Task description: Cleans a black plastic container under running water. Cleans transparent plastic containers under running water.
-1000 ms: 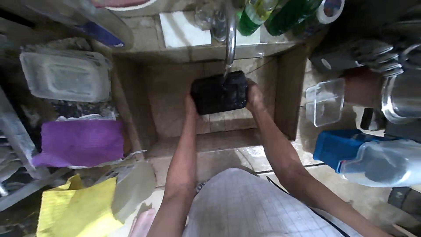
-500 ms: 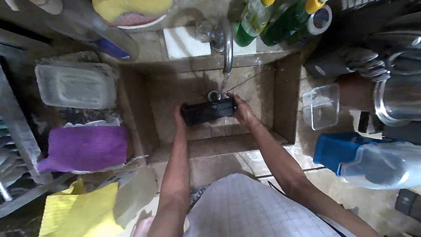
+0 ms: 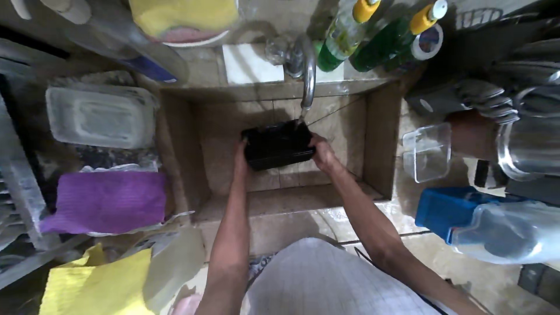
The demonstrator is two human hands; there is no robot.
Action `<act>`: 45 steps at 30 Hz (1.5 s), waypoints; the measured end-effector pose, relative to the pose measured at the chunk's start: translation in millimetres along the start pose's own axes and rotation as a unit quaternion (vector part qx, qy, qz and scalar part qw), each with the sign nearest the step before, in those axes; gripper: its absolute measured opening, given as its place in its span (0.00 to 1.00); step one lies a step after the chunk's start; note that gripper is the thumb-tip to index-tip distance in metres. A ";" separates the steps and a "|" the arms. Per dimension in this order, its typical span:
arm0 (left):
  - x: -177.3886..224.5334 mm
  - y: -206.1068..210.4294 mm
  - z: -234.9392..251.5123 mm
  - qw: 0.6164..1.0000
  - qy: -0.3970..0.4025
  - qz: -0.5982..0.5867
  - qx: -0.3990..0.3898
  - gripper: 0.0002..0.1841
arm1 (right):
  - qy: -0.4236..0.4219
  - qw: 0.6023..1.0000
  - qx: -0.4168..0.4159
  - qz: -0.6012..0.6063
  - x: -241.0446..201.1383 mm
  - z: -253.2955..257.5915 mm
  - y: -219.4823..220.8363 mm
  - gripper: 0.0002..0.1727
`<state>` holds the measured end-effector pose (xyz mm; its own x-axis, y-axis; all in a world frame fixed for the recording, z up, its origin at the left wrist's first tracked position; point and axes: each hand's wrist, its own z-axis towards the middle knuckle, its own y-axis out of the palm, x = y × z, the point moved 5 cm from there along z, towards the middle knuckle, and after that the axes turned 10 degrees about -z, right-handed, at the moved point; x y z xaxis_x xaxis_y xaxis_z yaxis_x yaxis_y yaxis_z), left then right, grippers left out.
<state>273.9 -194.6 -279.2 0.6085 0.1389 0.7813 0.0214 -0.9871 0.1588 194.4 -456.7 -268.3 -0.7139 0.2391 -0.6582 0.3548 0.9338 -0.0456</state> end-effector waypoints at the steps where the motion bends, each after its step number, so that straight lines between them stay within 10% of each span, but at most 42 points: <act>1: -13.0 16.3 -1.4 0.998 -0.050 -0.020 -0.011 0.29 | -0.014 0.999 0.028 -0.030 -3.2 -4.6 -18.3 0.29; 10: -74.2 138.2 33.0 0.991 -0.120 -0.023 -0.052 0.31 | -0.265 0.928 0.117 -0.233 -49.5 -55.4 -109.4 0.44; 20: 57.9 -20.5 23.4 0.967 0.063 0.215 0.125 0.34 | -0.140 0.989 0.010 -0.054 4.6 29.4 46.9 0.26; 30: -30.5 115.4 18.7 0.991 -0.029 0.128 -0.023 0.37 | -0.101 0.962 0.235 -0.092 17.8 5.7 -94.5 0.23; 45: -17.1 52.9 -21.9 0.992 0.015 0.003 -0.127 0.36 | -0.069 0.892 0.222 -0.388 11.5 5.9 -43.7 0.21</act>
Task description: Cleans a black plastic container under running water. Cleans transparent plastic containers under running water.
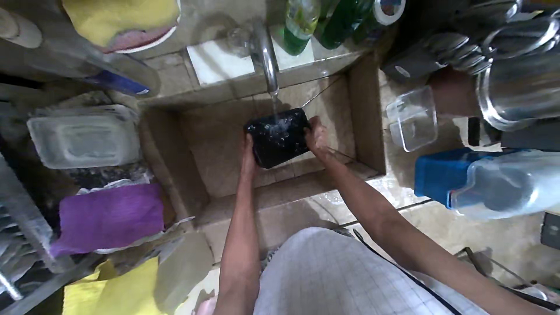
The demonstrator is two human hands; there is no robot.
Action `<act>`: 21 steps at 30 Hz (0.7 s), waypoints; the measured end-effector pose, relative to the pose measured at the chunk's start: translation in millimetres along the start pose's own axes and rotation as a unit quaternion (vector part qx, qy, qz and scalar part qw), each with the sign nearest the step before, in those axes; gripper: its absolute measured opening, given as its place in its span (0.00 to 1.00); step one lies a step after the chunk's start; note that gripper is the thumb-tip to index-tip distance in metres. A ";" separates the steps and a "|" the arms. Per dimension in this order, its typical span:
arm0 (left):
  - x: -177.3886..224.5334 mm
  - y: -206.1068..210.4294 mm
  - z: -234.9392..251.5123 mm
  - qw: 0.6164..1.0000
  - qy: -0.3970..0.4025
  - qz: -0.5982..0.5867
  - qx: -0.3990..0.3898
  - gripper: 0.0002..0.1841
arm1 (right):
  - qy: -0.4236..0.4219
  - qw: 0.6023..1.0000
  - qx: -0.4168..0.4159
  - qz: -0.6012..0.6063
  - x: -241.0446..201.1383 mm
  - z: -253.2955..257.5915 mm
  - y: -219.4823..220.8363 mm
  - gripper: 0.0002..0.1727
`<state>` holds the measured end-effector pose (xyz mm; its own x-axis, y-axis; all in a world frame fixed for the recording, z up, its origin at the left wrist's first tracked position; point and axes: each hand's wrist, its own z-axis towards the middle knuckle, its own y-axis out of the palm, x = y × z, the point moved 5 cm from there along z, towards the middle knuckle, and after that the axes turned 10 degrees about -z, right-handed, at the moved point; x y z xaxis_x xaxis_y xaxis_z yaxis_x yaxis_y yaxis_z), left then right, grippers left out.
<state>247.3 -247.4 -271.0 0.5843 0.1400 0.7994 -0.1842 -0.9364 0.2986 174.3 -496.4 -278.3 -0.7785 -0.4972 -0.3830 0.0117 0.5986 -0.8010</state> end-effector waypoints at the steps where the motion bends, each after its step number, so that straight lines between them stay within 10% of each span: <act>1: 1.3 -0.6 -2.0 1.000 0.000 -0.008 -0.004 0.37 | -0.012 1.000 0.012 0.007 -0.7 -0.2 0.7 0.20; 8: 14.7 -12.5 -16.9 0.998 -0.013 -0.062 -0.018 0.39 | -0.072 0.992 0.098 0.035 -23.2 -10.6 -3.6 0.12; 21: 8.1 -25.3 -29.5 0.998 -0.010 -0.066 -0.019 0.43 | -0.059 0.998 -0.010 0.004 -27.1 -31.0 -31.6 0.16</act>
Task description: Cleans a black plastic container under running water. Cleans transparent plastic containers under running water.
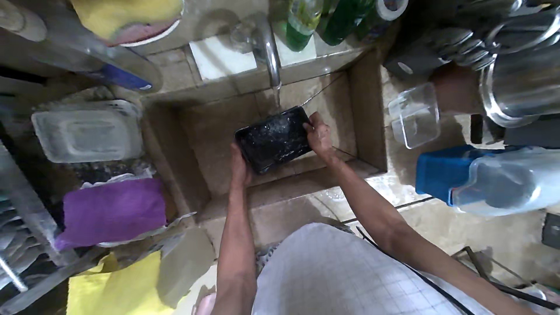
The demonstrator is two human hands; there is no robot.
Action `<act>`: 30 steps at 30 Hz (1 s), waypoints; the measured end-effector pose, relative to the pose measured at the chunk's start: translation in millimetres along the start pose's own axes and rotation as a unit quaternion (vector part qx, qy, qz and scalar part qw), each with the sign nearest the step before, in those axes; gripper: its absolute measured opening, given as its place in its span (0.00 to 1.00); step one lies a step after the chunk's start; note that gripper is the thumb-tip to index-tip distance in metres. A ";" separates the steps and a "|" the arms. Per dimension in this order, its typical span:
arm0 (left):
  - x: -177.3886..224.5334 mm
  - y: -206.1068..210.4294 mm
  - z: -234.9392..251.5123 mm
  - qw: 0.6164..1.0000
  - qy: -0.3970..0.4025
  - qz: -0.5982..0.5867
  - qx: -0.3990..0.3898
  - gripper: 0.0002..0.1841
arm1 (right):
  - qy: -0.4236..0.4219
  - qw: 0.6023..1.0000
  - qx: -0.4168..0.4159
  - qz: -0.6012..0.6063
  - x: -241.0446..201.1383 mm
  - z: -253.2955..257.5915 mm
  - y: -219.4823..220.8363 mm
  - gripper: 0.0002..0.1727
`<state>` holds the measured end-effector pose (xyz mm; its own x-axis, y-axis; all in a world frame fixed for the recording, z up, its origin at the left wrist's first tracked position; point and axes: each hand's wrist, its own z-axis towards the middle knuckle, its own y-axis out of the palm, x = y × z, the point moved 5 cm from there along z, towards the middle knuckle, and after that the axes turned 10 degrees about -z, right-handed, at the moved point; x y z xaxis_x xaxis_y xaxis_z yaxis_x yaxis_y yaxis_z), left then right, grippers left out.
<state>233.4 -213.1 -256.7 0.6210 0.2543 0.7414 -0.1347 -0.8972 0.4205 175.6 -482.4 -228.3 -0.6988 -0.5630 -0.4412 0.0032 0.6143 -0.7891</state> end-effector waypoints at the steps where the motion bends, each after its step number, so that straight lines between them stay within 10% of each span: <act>1: 1.4 1.1 -0.8 1.000 0.000 -0.004 -0.003 0.42 | 0.002 1.000 -0.009 0.013 0.2 -0.8 -1.4 0.17; 18: 51.3 -27.9 22.8 0.971 0.132 0.163 0.114 0.36 | 0.018 0.983 0.107 0.148 76.6 -25.3 -77.6 0.26; 24: 143.1 -22.3 -14.5 0.881 0.256 0.389 0.080 0.31 | -0.135 0.967 0.215 -0.034 70.0 -70.2 -136.7 0.30; 30: 181.5 6.1 -70.9 0.783 0.284 0.547 0.092 0.30 | -0.353 0.848 0.323 -0.230 39.2 -126.2 -180.9 0.34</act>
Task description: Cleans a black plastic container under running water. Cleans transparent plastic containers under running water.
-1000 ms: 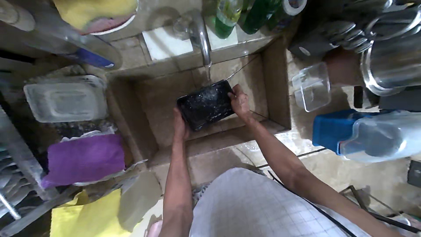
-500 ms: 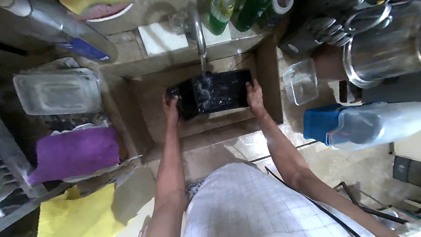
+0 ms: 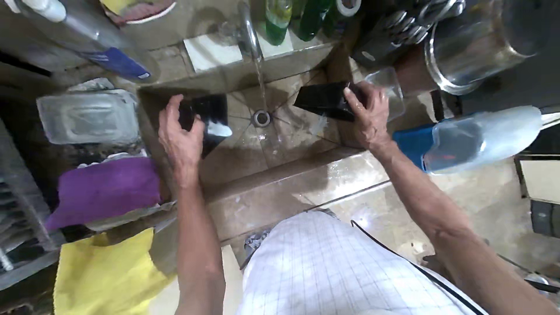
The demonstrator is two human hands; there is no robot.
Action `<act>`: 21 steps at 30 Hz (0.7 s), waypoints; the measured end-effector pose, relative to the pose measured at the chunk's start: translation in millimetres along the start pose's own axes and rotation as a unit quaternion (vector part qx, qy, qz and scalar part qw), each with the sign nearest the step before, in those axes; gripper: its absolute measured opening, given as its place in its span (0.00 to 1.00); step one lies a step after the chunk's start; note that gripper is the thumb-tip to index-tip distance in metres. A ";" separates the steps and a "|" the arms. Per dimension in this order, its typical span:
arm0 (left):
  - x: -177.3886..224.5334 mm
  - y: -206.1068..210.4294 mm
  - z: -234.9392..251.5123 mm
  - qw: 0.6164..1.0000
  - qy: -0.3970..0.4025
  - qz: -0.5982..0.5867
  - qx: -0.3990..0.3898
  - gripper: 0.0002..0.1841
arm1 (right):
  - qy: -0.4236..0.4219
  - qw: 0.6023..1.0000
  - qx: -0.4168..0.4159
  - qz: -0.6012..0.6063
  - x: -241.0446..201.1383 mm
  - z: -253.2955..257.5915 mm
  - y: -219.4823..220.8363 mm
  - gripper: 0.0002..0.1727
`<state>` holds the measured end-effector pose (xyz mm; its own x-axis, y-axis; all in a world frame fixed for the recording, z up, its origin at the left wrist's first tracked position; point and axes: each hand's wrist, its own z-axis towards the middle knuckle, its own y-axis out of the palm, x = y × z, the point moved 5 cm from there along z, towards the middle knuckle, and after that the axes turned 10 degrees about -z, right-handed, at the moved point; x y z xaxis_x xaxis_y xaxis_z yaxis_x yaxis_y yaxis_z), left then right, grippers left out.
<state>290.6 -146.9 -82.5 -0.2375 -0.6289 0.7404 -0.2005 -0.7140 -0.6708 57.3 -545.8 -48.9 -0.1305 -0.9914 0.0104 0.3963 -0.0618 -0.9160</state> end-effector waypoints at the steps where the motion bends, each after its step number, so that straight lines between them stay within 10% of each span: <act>1: 6.4 -3.3 -3.5 1.000 0.006 0.022 -0.001 0.30 | -0.030 0.999 0.008 -0.008 3.8 2.7 -11.9 0.33; 21: 58.8 -30.4 -25.3 0.977 0.152 0.136 -0.067 0.29 | -0.090 0.983 0.135 -0.086 39.8 26.2 -102.6 0.31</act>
<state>258.7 -154.4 -19.7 -0.5656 -0.6552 0.5007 -0.2084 -0.4739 -0.8555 35.3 -581.9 56.0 -0.0639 -0.9663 0.2494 0.6124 -0.2352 -0.7547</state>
